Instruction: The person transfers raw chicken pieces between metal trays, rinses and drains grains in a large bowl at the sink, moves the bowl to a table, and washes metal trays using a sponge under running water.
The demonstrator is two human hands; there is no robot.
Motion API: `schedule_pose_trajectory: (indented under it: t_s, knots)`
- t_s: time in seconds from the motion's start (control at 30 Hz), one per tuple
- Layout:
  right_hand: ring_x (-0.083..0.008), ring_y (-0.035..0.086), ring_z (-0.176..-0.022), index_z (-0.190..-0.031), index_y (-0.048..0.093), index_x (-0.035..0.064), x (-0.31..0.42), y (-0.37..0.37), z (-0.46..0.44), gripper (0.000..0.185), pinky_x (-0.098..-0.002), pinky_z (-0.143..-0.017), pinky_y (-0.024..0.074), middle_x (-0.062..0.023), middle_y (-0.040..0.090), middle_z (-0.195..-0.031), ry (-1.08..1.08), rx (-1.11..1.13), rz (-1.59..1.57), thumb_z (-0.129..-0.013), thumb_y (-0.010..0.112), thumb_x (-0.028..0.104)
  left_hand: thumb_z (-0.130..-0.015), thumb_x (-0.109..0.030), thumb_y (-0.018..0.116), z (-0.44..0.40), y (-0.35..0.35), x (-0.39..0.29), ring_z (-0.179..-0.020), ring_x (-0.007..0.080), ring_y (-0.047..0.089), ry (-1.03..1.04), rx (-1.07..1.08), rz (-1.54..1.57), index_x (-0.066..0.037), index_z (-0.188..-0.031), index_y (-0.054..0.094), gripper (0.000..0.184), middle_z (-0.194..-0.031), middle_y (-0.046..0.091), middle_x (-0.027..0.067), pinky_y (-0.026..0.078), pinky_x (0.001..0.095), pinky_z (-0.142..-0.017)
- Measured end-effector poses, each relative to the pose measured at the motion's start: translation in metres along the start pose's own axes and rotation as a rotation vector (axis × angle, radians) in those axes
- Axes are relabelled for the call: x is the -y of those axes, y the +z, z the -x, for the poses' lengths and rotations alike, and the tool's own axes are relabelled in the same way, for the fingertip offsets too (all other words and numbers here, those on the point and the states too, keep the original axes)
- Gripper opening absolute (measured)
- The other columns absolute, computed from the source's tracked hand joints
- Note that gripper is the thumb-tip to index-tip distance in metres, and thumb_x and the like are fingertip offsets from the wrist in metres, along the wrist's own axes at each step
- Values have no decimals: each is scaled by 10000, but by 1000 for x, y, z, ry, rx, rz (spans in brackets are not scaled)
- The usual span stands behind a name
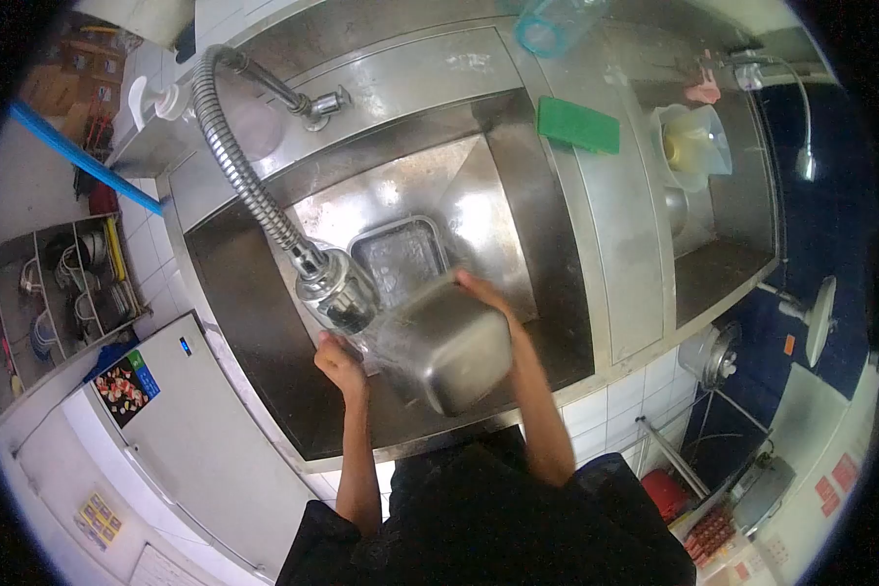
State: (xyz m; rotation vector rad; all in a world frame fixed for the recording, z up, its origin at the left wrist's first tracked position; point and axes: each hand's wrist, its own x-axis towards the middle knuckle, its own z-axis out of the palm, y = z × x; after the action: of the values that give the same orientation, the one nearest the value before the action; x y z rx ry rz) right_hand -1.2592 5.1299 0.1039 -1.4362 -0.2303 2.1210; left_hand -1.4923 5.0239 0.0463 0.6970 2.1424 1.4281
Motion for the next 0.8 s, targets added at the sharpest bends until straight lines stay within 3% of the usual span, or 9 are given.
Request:
schedule_pose_trajectory:
  t_s: [0.1,0.17,0.2,0.3,0.37,0.43,0.47,0.67,0.8]
  knots:
    - [-199,636,-727,-937,713,45,3,-57,13,471,-328,-699,502,-80,671,-782,-235,-106,554,-866,648,505,-1021,-286,407,14,0,19,-552,103,422,-36,35,-62,-28,-661,481,449,-595,458,-13,300,317,-483]
    - [-263,670,-713,-908,715,15,32,-46,46,551,-356,-694,513,-150,679,-745,-312,-263,1001,-837,644,556,-996,-213,435,26,13,11,-559,210,509,91,346,-149,0,-714,559,374,-641,568,77,351,377,-500]
    - [-334,686,-743,-958,706,9,27,-52,49,571,-401,-690,524,-212,676,-777,-522,-267,1185,-828,641,561,-1001,-263,416,33,21,3,-559,191,459,193,460,-240,-6,-703,524,408,-611,500,77,328,388,-499]
    - [-373,680,-749,-1026,692,33,43,-29,73,571,-421,-680,533,-207,677,-755,-313,-42,1639,-822,641,564,-992,-292,432,54,51,-51,-536,194,448,206,752,-182,-14,-732,501,387,-606,478,115,349,398,-506]
    - [-335,664,-775,-979,675,84,33,-23,78,412,-428,-687,512,-138,689,-803,-361,26,1704,-787,716,445,-946,-265,533,51,70,-120,-699,400,580,-39,898,-162,-21,-928,561,246,-814,592,212,446,451,-622]
    - [-296,678,-880,-1078,674,108,22,-21,80,415,-466,-822,494,-118,692,-924,-535,214,1816,-785,714,400,-937,-266,551,46,97,-137,-728,396,589,83,817,-158,-21,-886,560,251,-833,603,203,452,445,-637]
    - [-242,642,-951,-1052,683,151,17,-13,84,331,-489,-932,411,-57,660,-1007,-442,206,1888,-744,733,259,-928,-268,569,42,107,-143,-757,392,598,201,738,-152,-22,-843,559,261,-853,615,193,457,438,-652]
    - [-198,542,-1019,-1001,693,172,30,1,92,399,-506,-1036,300,-12,579,-1018,-835,81,1974,-614,737,85,-883,-215,633,15,131,-185,-873,283,616,611,692,-302,-17,-841,575,210,-918,624,160,469,381,-762]
    - [-211,547,-983,-937,686,147,47,10,84,369,-551,-1117,232,-19,564,-963,-1064,-55,1804,-582,714,53,-900,-235,625,5,99,-182,-794,295,593,509,448,-45,-3,-896,592,235,-915,614,123,485,393,-755]
